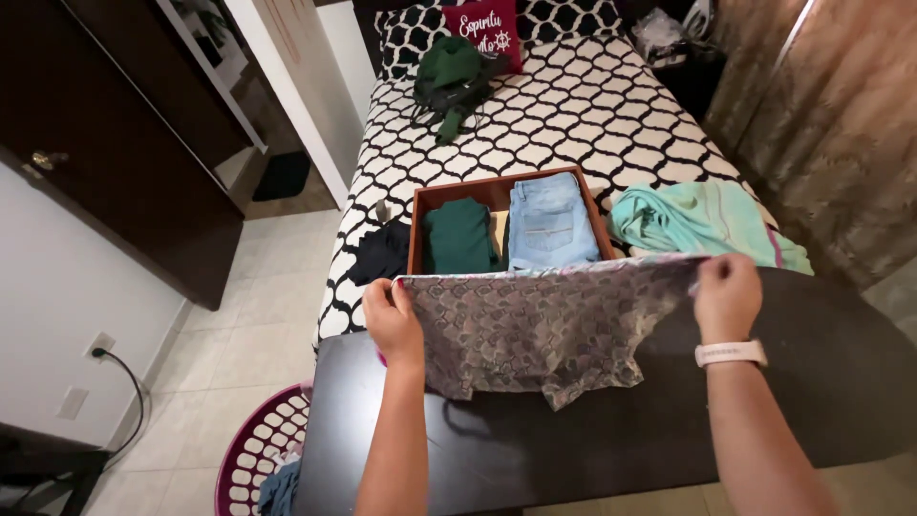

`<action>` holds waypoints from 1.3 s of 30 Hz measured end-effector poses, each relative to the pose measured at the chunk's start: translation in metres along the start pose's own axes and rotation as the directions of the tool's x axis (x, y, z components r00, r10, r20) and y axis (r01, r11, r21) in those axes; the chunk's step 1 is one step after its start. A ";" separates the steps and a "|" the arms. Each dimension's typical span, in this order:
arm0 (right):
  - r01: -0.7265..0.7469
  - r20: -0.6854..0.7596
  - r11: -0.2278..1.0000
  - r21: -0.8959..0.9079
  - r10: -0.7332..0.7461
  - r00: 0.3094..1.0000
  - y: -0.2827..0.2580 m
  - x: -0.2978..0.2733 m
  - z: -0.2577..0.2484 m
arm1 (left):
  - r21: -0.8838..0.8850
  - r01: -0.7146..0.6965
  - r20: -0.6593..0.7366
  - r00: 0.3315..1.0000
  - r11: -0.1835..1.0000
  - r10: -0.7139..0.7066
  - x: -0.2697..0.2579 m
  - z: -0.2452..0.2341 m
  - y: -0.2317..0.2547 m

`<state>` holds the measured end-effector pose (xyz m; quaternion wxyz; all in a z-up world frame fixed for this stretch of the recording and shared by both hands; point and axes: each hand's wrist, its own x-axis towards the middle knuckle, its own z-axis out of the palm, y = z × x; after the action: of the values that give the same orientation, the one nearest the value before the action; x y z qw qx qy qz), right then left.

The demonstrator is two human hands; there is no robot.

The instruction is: The person folds a pair of light blue jeans and places them in a wooden box on the bed. They then retrieve a patterned top from a laundry basket, fold it on a table, and place it in the same box. Finally, they pick up a pink garment from the basket and begin folding it.

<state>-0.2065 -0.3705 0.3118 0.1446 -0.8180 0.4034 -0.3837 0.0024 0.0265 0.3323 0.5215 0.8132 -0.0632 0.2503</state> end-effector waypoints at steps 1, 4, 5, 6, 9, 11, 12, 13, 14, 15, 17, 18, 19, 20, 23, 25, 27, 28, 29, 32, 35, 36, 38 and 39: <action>-0.227 0.003 0.889 0.397 0.246 0.969 -0.015 0.003 -0.012 | -0.009 -0.231 -0.101 0.968 0.973 0.229 -0.001 -0.003 0.008; -0.154 -0.127 0.668 0.728 0.352 0.928 -0.011 0.015 -0.029 | 0.035 -0.541 -0.262 0.806 0.840 0.530 -0.009 -0.015 0.033; 0.088 -0.360 0.725 0.683 0.229 0.904 -0.002 0.020 -0.031 | 0.070 -0.630 -0.322 0.719 0.773 0.615 -0.012 -0.019 0.042; 0.088 -0.359 0.725 0.683 0.228 0.905 0.002 0.021 -0.042 | 0.071 -0.629 -0.322 0.720 0.774 0.615 -0.014 -0.026 0.055; 0.386 -0.615 0.814 0.433 -0.046 0.787 -0.003 0.022 -0.082 | 0.080 -0.627 -0.394 0.694 0.775 0.603 -0.020 -0.052 0.094; 0.353 -0.536 0.515 0.781 0.263 0.802 -0.024 0.016 -0.115 | 0.185 -0.662 -0.435 0.608 0.727 0.664 -0.027 -0.074 0.117; 0.349 -0.532 0.516 0.782 0.261 0.805 0.006 0.028 -0.108 | 0.186 -0.659 -0.432 0.612 0.729 0.663 -0.032 -0.082 0.125; 0.419 -0.571 0.420 0.805 0.359 0.738 0.035 0.040 -0.101 | 0.277 -0.631 -0.484 0.560 0.725 0.672 -0.037 -0.089 0.134; 0.494 -0.590 0.324 0.807 0.458 0.665 0.064 0.053 -0.094 | 0.364 -0.592 -0.531 0.502 0.719 0.682 -0.041 -0.097 0.142; 0.490 -0.588 0.325 0.808 0.455 0.669 0.041 0.051 -0.117 | 0.366 -0.588 -0.530 0.506 0.722 0.681 -0.044 -0.104 0.157; 0.411 -0.371 0.260 0.874 -0.190 0.909 -0.007 0.050 -0.163 | 0.246 -0.717 -0.494 0.486 0.652 0.721 -0.051 -0.118 0.184; 0.407 -0.365 0.259 0.876 -0.196 0.910 0.015 0.050 -0.151 | 0.249 -0.711 -0.494 0.490 0.657 0.718 -0.050 -0.113 0.172; 0.444 -0.454 0.649 0.618 -0.166 0.875 0.037 0.051 -0.140 | 0.199 -0.673 -0.374 0.620 0.713 0.690 -0.049 -0.108 0.160; 0.366 -0.538 0.899 0.239 -0.191 0.821 0.058 0.053 -0.126 | 0.159 -0.622 -0.244 0.727 0.766 0.641 -0.047 -0.103 0.148; 0.451 -0.257 0.874 0.183 -0.400 0.880 0.019 0.045 -0.128 | 0.320 -0.548 -0.052 0.804 0.773 0.592 -0.037 -0.080 0.107; 0.386 -0.167 0.919 0.081 -0.369 0.914 0.029 0.042 -0.090 | 0.347 -0.444 0.071 0.891 0.826 0.449 -0.034 -0.056 0.063; 0.323 -0.082 0.946 -0.032 -0.324 0.942 0.042 0.041 -0.051 | 0.385 -0.338 0.189 0.940 0.859 0.285 -0.031 -0.029 0.021; 0.237 0.073 0.971 -0.028 -0.234 0.969 0.051 0.039 -0.029 | 0.417 -0.271 0.243 0.953 0.868 0.181 -0.031 -0.015 -0.001; 0.150 0.227 0.988 -0.037 -0.137 0.964 0.059 0.038 -0.007 | 0.452 -0.205 0.291 0.954 0.868 0.074 -0.030 -0.001 -0.022; -0.584 0.581 0.714 0.386 0.303 0.756 0.026 0.016 0.021 | 0.434 -0.199 0.306 0.950 0.879 0.064 -0.032 0.039 -0.084; -0.643 0.576 0.433 0.631 0.293 0.763 0.065 -0.003 0.113 | 0.559 -0.210 0.252 0.965 0.802 0.077 -0.035 0.085 -0.139; -0.645 0.574 0.432 0.630 0.300 0.762 0.066 -0.008 0.129 | 0.556 -0.215 0.258 0.963 0.803 0.078 -0.033 0.091 -0.142; -0.570 0.527 0.558 0.603 0.258 0.810 0.067 -0.016 0.160 | 0.593 -0.148 0.226 0.974 0.791 0.013 -0.029 0.105 -0.147; -0.573 0.525 0.556 0.602 0.265 0.809 0.074 -0.018 0.180 | 0.592 -0.153 0.232 0.973 0.791 0.015 -0.026 0.114 -0.161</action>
<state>-0.1203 -0.4167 0.1428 0.6248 -0.6212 0.3641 -0.3019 0.0777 -0.0062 0.1513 0.2122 0.9557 -0.0723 0.1907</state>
